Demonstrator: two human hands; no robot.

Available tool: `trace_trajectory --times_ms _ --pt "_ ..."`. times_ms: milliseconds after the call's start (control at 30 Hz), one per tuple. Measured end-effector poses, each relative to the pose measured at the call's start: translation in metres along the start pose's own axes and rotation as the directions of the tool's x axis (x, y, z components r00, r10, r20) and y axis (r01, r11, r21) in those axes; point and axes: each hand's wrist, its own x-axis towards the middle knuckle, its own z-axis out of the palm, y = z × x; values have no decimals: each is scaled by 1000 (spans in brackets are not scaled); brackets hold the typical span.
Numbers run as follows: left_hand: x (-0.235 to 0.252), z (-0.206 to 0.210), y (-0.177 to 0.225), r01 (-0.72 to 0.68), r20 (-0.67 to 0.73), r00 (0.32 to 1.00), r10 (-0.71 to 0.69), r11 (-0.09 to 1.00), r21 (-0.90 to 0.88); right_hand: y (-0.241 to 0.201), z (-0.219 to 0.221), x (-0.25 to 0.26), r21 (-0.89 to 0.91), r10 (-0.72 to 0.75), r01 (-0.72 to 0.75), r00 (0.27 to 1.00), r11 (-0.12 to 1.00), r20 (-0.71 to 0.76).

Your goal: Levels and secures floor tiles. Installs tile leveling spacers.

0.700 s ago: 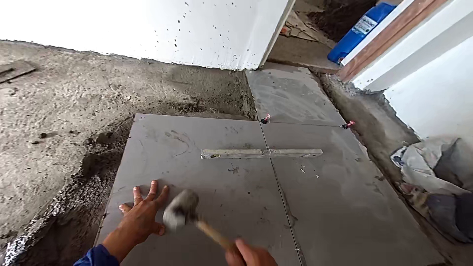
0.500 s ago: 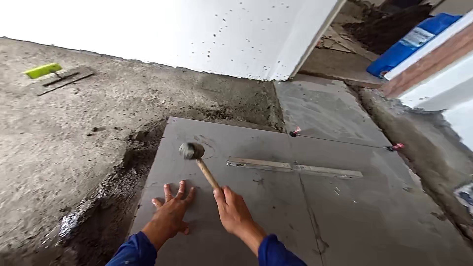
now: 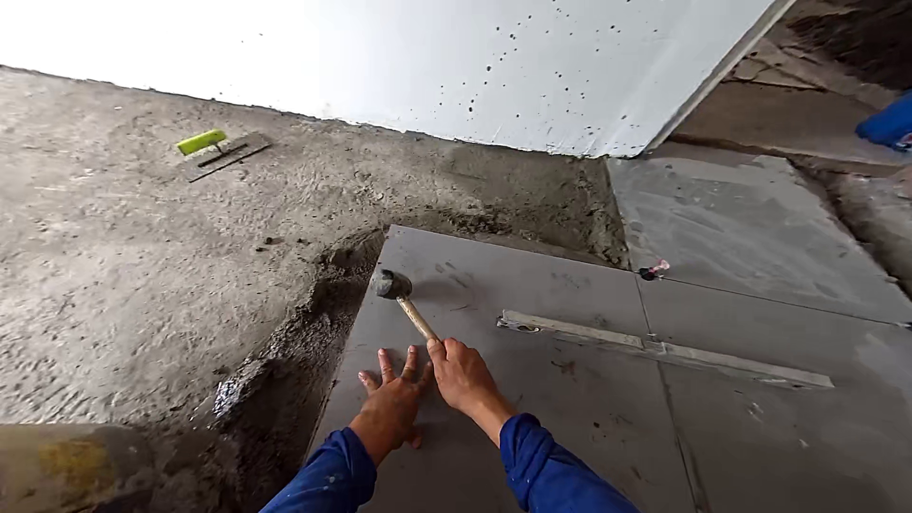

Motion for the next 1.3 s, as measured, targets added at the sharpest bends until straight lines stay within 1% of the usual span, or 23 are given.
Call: trace_trajectory --times_ms 67,100,167,267,367,467,533,567,633,667,733,767,833,900,967,1033,1067,1133,1200,1233,1300 --pt "1 -1 -1 -6 0 1000 6 1000 5 -3 4 2 9 -37 38 999 999 -28" --pt "1 0 -2 -7 2 1000 7 1000 2 -3 5 3 1 -43 43 999 999 -15" --pt "1 1 -1 -5 5 1000 5 1000 -5 -6 1 6 -19 -24 24 999 1000 22" --pt "2 0 -2 -10 0 1000 10 1000 -2 -6 3 6 -25 -46 45 999 999 -7" --pt "1 0 0 -3 8 1000 3 1000 0 -4 2 8 -47 -41 42 999 998 31" --pt "3 0 -2 0 8 1000 0 1000 13 -4 6 5 -47 -75 76 997 996 19" --pt "3 4 -2 -5 8 1000 5 1000 -3 -4 7 6 -60 -53 57 996 997 66" --pt "2 5 -2 -10 -3 1000 10 1000 -14 -5 6 5 -62 -57 61 996 996 62" --pt "1 5 -4 -18 -32 999 17 999 -38 -4 7 2 -42 -111 113 993 993 36" --pt "2 5 -4 -21 -39 999 19 999 -45 -1 7 1 -56 -136 138 990 989 49" --pt "3 8 -4 -23 -41 999 21 998 -62 -1 -1 2 -131 -119 138 982 982 145" --pt "3 10 -4 -30 -41 999 27 998 -64 -3 -5 2 -174 -119 148 979 974 165" --pt "3 11 -5 -53 -70 996 48 996 -76 -9 -14 -2 -216 -180 215 969 952 170" --pt "2 16 -1 -71 -119 991 57 991 -114 -11 -19 -3 -253 -242 296 944 921 223" --pt "2 18 6 -62 -134 990 44 989 -131 -20 -26 -1 -353 -223 336 919 873 324" --pt "2 23 8 -57 -162 986 30 985 -160 -30 -29 -4 -428 -216 381 897 819 386" --pt "1 23 8 -55 -181 983 21 981 -186 -33 -29 -7 -432 -241 416 883 800 403" --pt "0 22 10 -37 -165 986 -1 974 -225 -36 -28 -9 -426 -269 469 852 773 449" --pt "-2 22 12 -31 -151 988 -8 968 -250 -40 -29 -5 -481 -203 464 842 744 500" --pt "-4 22 13 -36 -168 986 -16 954 -299 -44 -31 -3 -513 -184 464 843 722 505" --pt "-4 21 12 -52 -178 984 -4 949 -311 -48 -34 -2 -523 -208 488 838 699 505"
